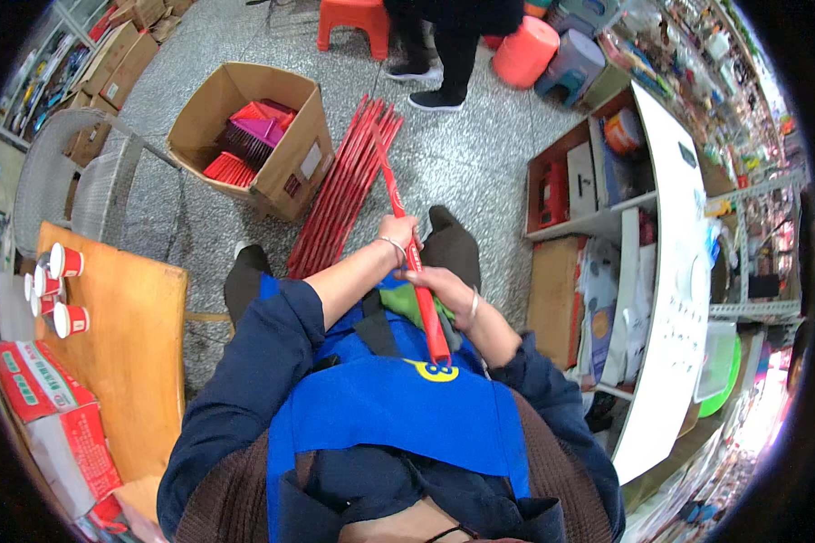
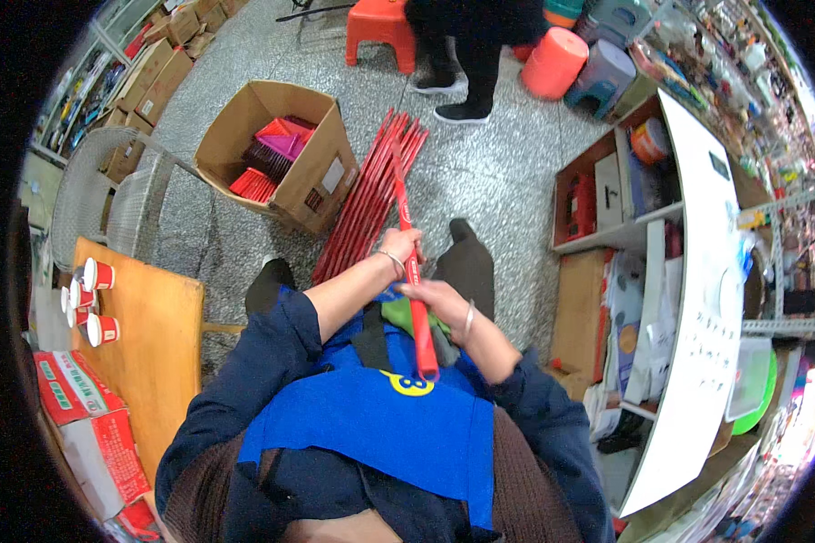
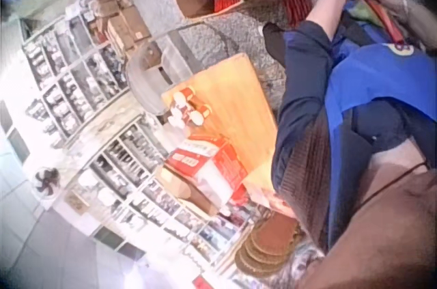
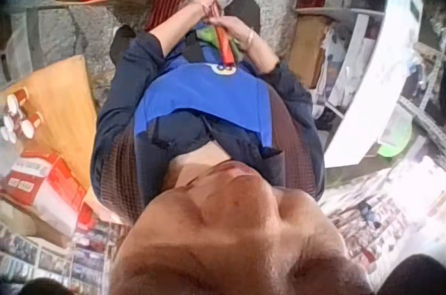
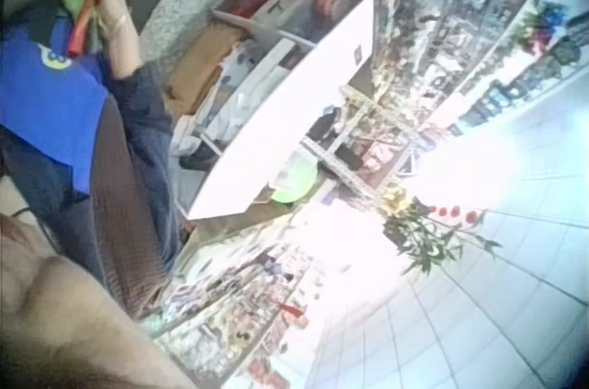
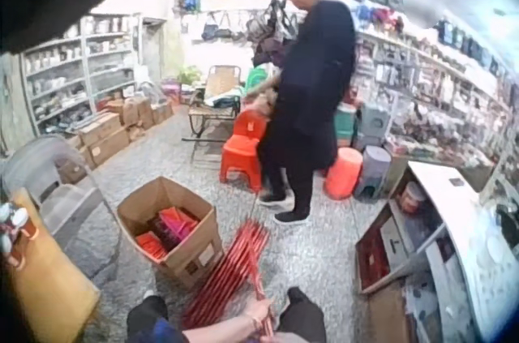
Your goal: The person assembles brooms by inserting red handles into broom heads retrieved from a cardboard box. They wipe the handles with a green cloth before and after insertion, then place the completed brooms on the floor.
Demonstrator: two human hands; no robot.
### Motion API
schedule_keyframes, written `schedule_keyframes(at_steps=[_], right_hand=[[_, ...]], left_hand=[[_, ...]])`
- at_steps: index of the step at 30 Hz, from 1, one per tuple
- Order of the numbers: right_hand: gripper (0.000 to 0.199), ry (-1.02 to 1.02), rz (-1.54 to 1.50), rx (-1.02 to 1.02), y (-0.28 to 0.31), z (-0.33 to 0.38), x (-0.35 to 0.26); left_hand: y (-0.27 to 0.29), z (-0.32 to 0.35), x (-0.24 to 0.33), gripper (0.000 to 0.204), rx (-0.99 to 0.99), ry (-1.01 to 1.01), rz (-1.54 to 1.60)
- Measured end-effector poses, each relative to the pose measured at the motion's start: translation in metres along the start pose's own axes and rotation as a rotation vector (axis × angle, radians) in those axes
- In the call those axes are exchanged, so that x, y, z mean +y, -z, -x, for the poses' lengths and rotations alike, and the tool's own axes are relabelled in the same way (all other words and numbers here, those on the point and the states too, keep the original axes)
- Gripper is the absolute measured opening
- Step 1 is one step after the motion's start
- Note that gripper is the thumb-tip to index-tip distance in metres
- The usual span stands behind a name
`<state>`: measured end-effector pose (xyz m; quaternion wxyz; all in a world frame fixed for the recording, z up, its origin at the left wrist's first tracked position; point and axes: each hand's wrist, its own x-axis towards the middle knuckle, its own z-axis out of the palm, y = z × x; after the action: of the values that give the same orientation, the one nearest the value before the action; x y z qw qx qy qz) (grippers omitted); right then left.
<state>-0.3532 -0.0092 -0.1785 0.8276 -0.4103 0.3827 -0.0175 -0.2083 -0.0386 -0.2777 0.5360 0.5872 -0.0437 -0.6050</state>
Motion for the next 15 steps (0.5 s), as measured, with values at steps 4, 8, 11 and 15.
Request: schedule_keyframes(at_steps=[4, 8, 11, 15], right_hand=[[0.035, -0.001, -0.146, -0.079, -0.021, -0.04, 0.006], [0.045, 0.124, -0.042, -0.023, -0.021, -0.044, 0.012], [0.041, 0.116, -0.266, -0.043, 0.022, -0.027, 0.006], [0.042, 0.433, -0.802, 0.108, 0.105, 0.012, -0.004]], left_hand=[[0.037, 0.011, 0.01, 0.017, -0.245, 0.269, -0.132], [0.056, 0.014, 0.029, 0.015, -0.369, 0.348, -0.256], [0.054, 0.013, 0.04, 0.01, -0.525, 0.144, -0.465], [0.049, 0.029, 0.055, 0.038, -0.476, 0.156, -0.526]])
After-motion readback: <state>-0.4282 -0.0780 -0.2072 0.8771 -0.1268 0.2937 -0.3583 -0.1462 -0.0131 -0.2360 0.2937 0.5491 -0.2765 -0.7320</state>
